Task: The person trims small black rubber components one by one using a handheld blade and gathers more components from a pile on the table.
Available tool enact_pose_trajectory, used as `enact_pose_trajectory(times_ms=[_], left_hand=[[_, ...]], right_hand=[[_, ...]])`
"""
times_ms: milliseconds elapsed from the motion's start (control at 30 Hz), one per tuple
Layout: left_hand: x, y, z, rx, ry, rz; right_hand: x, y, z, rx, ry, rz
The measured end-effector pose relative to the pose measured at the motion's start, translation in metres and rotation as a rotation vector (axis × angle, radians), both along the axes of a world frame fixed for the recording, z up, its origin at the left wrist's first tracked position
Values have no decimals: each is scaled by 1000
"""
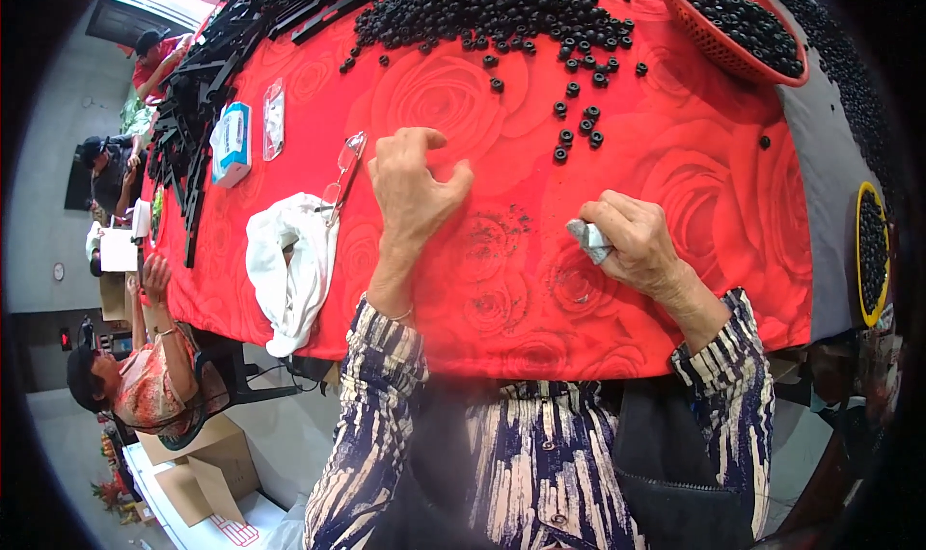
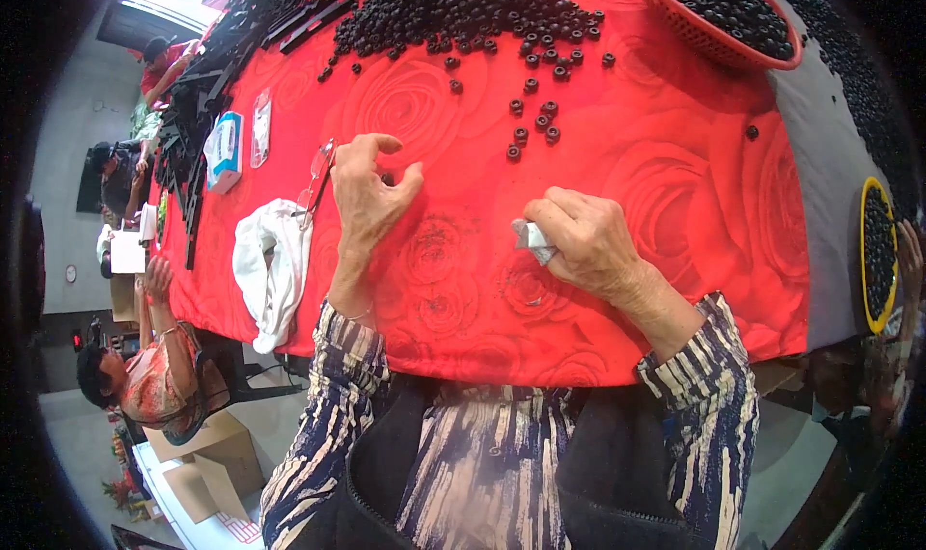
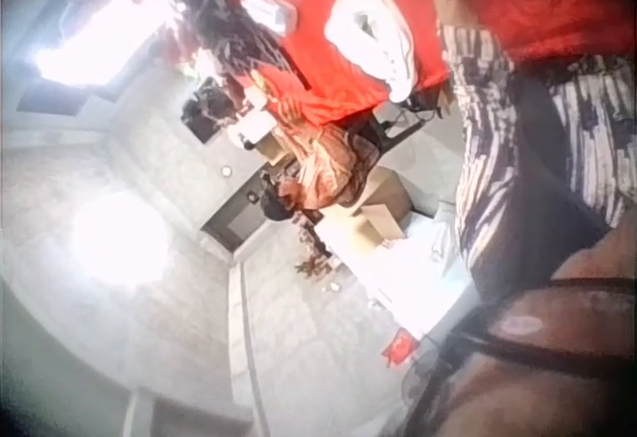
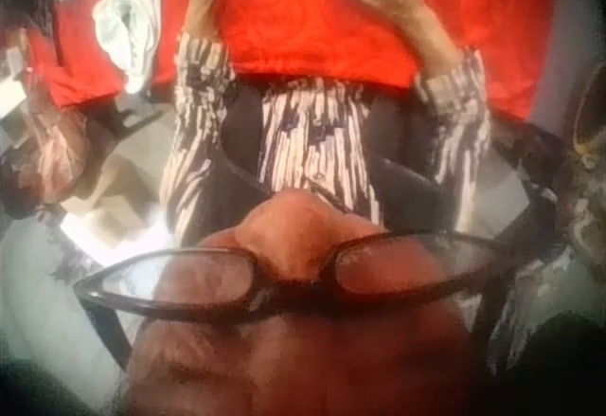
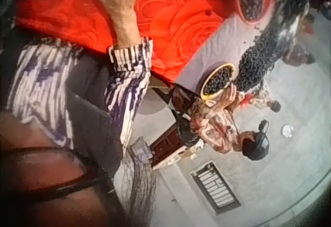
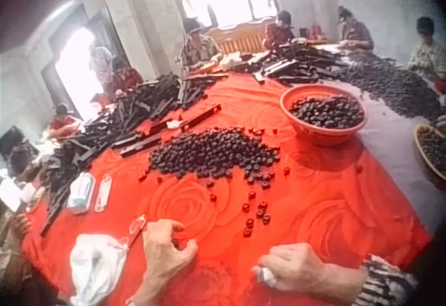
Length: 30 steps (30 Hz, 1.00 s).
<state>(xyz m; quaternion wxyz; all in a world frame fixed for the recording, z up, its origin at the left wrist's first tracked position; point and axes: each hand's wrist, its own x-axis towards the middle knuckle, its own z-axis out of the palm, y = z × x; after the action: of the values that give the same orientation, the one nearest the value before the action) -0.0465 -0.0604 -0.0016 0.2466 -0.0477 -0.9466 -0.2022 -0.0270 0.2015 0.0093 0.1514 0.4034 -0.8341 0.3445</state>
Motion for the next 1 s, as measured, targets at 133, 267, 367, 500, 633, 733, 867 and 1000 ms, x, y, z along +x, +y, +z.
enact_pose_trajectory(times_ms=[133,267,367,500,633,733,867,1000], left_hand=[[-2,39,5,58,88,-258],[-15,73,8,194,14,-462],[-27,85,5,240,-157,-468],[-34,87,-4,194,-127,-454],[-25,77,-10,227,-65,-511],[-15,74,-13,249,0,-539],[-8,69,-15,296,97,-498],[1,69,-6,495,28,-429]], right_hand=[[-1,3,0,-21,-16,-39],[-2,4,-1,-29,7,-27],[-1,3,-2,-26,4,-19],[-1,3,-2,-28,-13,-25],[-2,5,-3,-13,-21,-23],[-4,6,-4,-25,-6,-20],[-6,4,-1,-37,-30,-34],[-8,8,-1,-40,-69,-82]])
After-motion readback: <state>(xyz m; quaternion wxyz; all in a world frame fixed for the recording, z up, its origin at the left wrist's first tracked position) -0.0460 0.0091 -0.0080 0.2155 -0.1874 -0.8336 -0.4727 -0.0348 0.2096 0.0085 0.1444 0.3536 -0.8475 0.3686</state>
